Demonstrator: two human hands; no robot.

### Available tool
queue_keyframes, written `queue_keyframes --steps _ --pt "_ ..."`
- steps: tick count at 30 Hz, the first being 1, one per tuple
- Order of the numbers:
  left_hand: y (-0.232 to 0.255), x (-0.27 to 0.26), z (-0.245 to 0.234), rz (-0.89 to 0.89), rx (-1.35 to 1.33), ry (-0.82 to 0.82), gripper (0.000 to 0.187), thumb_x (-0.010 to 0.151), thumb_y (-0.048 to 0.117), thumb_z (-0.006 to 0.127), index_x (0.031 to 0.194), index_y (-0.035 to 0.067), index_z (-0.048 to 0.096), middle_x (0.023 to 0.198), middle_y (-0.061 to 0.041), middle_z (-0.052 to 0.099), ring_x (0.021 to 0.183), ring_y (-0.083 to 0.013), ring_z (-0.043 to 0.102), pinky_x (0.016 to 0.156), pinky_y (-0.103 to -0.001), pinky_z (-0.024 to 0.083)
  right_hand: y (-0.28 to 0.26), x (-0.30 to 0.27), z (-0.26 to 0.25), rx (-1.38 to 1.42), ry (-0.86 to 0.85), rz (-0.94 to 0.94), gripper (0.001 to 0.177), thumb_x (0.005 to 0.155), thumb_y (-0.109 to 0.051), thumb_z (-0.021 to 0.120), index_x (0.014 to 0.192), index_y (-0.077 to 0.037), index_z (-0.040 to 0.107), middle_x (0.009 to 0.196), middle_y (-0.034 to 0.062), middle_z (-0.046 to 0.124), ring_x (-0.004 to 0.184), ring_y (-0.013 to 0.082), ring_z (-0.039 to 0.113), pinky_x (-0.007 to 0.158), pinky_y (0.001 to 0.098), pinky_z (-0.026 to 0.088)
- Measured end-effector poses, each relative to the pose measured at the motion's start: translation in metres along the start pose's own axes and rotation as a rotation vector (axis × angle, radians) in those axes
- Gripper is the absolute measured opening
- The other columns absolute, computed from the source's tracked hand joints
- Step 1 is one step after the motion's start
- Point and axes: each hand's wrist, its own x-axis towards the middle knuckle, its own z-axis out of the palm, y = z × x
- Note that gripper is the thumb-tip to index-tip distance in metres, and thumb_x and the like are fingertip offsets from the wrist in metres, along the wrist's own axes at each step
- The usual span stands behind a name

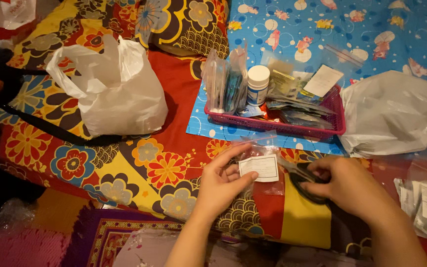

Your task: The person organizes medications by placing blister packs and small items into plastic zip-bags, then cuts the top of one bag with scissors and places organized packs into a storage bin.

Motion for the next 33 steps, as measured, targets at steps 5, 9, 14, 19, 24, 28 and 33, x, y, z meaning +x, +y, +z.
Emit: queue_keyframes --steps 5,9,14,19,24,28,33 --pt "0.002 0.006 -0.002 0.173 -0.09 0.132 0.065 0.076 -0.012 0.076 0.131 0.006 0.048 0.125 -0.01 0.06 0.107 -0.0179 0.069 0.089 -0.029 0.061 0.013 0.0 -0.002 -0.123 -0.28 0.112 0.026 0.083 -0.015 0.085 0.104 0.0 0.081 0.081 0.0129 0.077 0.08 0.0224 0.072 0.074 0.0313 0.057" --pt "0.002 0.008 -0.022 0.234 -0.054 0.357 0.053 0.073 -0.013 0.079 0.109 0.007 0.047 0.105 -0.007 0.06 0.092 -0.0167 0.072 0.078 -0.028 0.063 0.04 0.002 0.007 0.673 -0.423 0.022 0.029 0.078 -0.013 0.08 0.104 -0.001 0.073 0.08 0.0077 0.078 0.072 0.014 0.069 0.066 0.0285 0.055" --pt "0.01 0.005 -0.039 0.228 -0.086 0.467 0.029 0.083 -0.01 0.081 0.104 -0.006 0.061 0.095 -0.008 0.066 0.08 -0.0144 0.066 0.069 -0.024 0.052 0.042 0.01 0.033 0.91 -0.425 -0.122 0.031 0.082 -0.009 0.077 0.109 -0.002 0.064 0.086 0.007 0.076 0.077 0.0125 0.069 0.068 0.0271 0.053" --pt "0.034 -0.002 -0.032 0.227 -0.133 0.545 0.035 0.084 -0.005 0.076 0.117 -0.007 0.066 0.1 -0.011 0.073 0.087 -0.0141 0.072 0.072 -0.025 0.057 0.033 0.004 0.047 0.828 -0.31 -0.136 0.024 0.087 -0.023 0.068 0.105 -0.007 0.062 0.081 -0.003 0.061 0.069 0.0075 0.053 0.058 0.0239 0.037" --pt "0.043 -0.005 -0.034 0.263 -0.202 0.452 0.051 0.084 -0.004 0.074 0.133 -0.004 0.06 0.104 -0.018 0.078 0.093 -0.0169 0.074 0.076 -0.025 0.059 0.034 0.008 0.071 0.952 -0.488 -0.072 0.036 0.088 -0.026 0.076 0.109 -0.005 0.055 0.073 0.0059 0.053 0.061 0.0176 0.049 0.055 0.0328 0.037" --pt "0.042 -0.004 -0.032 0.207 -0.138 0.427 0.05 0.082 -0.008 0.076 0.13 -0.005 0.062 0.104 -0.018 0.076 0.091 -0.0184 0.074 0.075 -0.026 0.059 0.02 0.007 0.071 0.951 -0.529 -0.17 0.04 0.085 -0.034 0.076 0.104 -0.002 0.061 0.078 0.0041 0.054 0.069 0.0142 0.051 0.062 0.0301 0.04" --pt "0.04 -0.005 -0.031 0.294 -0.146 0.386 0.04 0.076 -0.013 0.079 0.108 -0.001 0.058 0.113 -0.008 0.064 0.088 -0.0167 0.074 0.074 -0.025 0.061 0.004 0.002 0.066 0.928 -0.542 -0.211 0.04 0.084 -0.033 0.075 0.106 -0.004 0.06 0.081 0.003 0.058 0.073 0.013 0.055 0.064 0.0285 0.043"
